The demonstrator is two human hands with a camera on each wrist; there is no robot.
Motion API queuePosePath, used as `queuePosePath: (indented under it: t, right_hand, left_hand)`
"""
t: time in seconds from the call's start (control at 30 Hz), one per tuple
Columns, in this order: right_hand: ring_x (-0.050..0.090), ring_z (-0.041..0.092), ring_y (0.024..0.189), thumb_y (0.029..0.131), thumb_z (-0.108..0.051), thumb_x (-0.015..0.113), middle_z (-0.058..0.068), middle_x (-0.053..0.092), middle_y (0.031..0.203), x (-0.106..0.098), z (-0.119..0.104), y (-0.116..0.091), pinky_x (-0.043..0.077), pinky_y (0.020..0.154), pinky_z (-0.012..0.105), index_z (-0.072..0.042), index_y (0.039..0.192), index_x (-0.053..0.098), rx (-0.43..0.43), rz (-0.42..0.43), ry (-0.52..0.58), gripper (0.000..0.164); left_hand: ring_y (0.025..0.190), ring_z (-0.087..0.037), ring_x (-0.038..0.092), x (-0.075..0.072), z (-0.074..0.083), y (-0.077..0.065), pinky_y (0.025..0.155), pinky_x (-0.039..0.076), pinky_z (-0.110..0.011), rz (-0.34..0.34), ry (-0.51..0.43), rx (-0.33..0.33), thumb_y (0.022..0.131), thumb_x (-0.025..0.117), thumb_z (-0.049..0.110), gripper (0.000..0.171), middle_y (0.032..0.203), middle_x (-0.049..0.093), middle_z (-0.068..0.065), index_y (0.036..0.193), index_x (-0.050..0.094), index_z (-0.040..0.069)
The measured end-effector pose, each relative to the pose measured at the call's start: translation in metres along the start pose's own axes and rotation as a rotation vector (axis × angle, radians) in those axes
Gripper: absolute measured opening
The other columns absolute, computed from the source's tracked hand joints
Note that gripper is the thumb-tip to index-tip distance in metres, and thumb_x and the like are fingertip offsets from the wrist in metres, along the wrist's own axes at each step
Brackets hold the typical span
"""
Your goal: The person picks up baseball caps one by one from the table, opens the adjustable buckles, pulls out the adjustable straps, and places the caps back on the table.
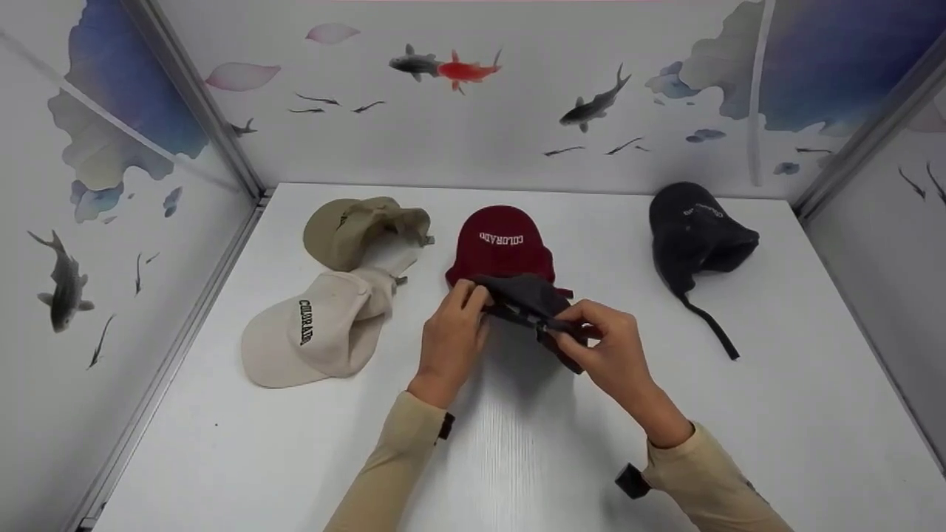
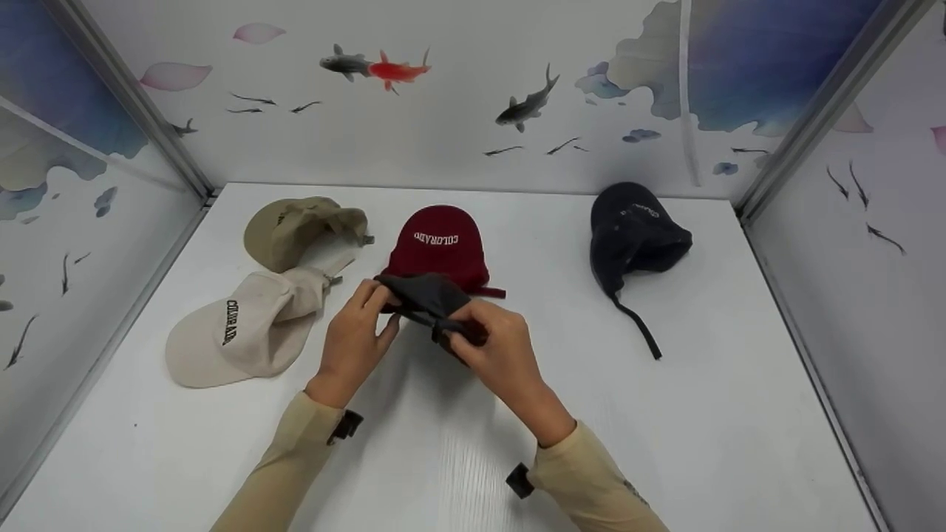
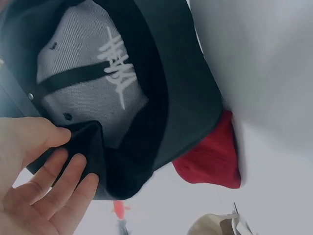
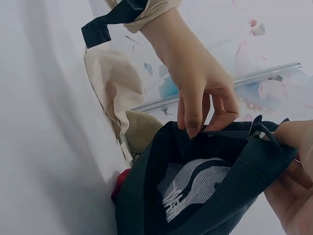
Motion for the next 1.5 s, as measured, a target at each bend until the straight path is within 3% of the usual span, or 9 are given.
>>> queuePosePath:
  t: [0.13,0.47,0.57,0.73,0.93,1.17,1.5]
  right_hand:
    - [0.062,0.0,0.071,0.076,0.015,0.075,0.007,0.072,0.077,-0.001,0.002,0.0,0.052,0.061,0.01,-0.008,0.083,0.072,0.012,0.021,-0.016,0.024]
    - [0.065,0.002,0.072,0.078,0.012,0.076,0.005,0.073,0.08,-0.003,0.003,0.001,0.054,0.062,0.011,-0.008,0.086,0.074,0.039,0.025,-0.026,0.021]
    - [0.066,0.002,0.073,0.078,0.012,0.075,0.005,0.073,0.08,-0.002,0.003,0.001,0.054,0.061,0.012,-0.007,0.086,0.074,0.044,0.018,-0.009,0.021]
    - [0.066,0.002,0.072,0.078,0.011,0.076,0.006,0.073,0.079,-0.003,0.002,0.002,0.054,0.06,0.012,-0.008,0.086,0.074,0.049,0.023,-0.006,0.02]
    - [0.065,0.002,0.072,0.079,0.01,0.076,0.006,0.072,0.079,-0.003,0.002,0.001,0.052,0.059,0.012,-0.008,0.087,0.074,0.045,0.024,-0.008,0.02]
    - [0.063,0.001,0.071,0.08,0.01,0.075,0.006,0.072,0.08,-0.003,0.003,0.001,0.052,0.059,0.011,-0.009,0.087,0.074,0.045,0.022,-0.011,0.02]
    - [0.064,0.002,0.073,0.08,0.012,0.073,0.004,0.073,0.081,-0.004,0.006,-0.002,0.054,0.06,0.013,-0.007,0.089,0.073,0.085,-0.017,0.006,0.021]
  left_hand:
    - [0.1,-0.016,0.062,-0.007,0.005,-0.003,0.079,0.059,-0.029,-0.002,-0.016,0.026,0.085,0.077,0.008,0.025,0.108,0.056,-0.003,0.102,0.059,0.014]
    - [0.104,-0.015,0.061,-0.023,0.032,-0.004,0.093,0.054,-0.026,-0.013,-0.079,0.187,0.085,0.08,0.021,0.027,0.112,0.062,-0.001,0.108,0.066,0.016]
    - [0.103,-0.015,0.062,-0.022,0.035,-0.004,0.092,0.054,-0.027,-0.057,-0.147,0.164,0.087,0.079,0.019,0.027,0.111,0.063,0.0,0.11,0.065,0.016]
    - [0.101,-0.013,0.063,-0.018,0.037,-0.004,0.087,0.056,-0.027,-0.133,-0.261,0.065,0.088,0.077,0.015,0.026,0.109,0.065,0.0,0.11,0.064,0.015]
    - [0.096,-0.012,0.066,-0.01,0.038,-0.004,0.084,0.056,-0.027,-0.194,-0.317,-0.029,0.089,0.075,0.013,0.022,0.104,0.068,0.001,0.107,0.062,0.014]
    - [0.087,-0.014,0.068,-0.005,0.037,-0.004,0.076,0.057,-0.028,-0.169,-0.292,-0.079,0.091,0.073,0.017,0.012,0.097,0.07,0.001,0.1,0.065,0.016]
    - [0.085,-0.011,0.068,-0.007,0.033,-0.003,0.074,0.058,-0.03,-0.111,-0.176,-0.042,0.095,0.069,0.019,0.002,0.094,0.07,0.003,0.096,0.068,0.017]
Point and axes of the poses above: each hand's wrist, its own y-axis towards the middle knuckle, its own x-axis out of the palm, z = x × y, the point moved 4 cm from there along y, towards the middle knuckle
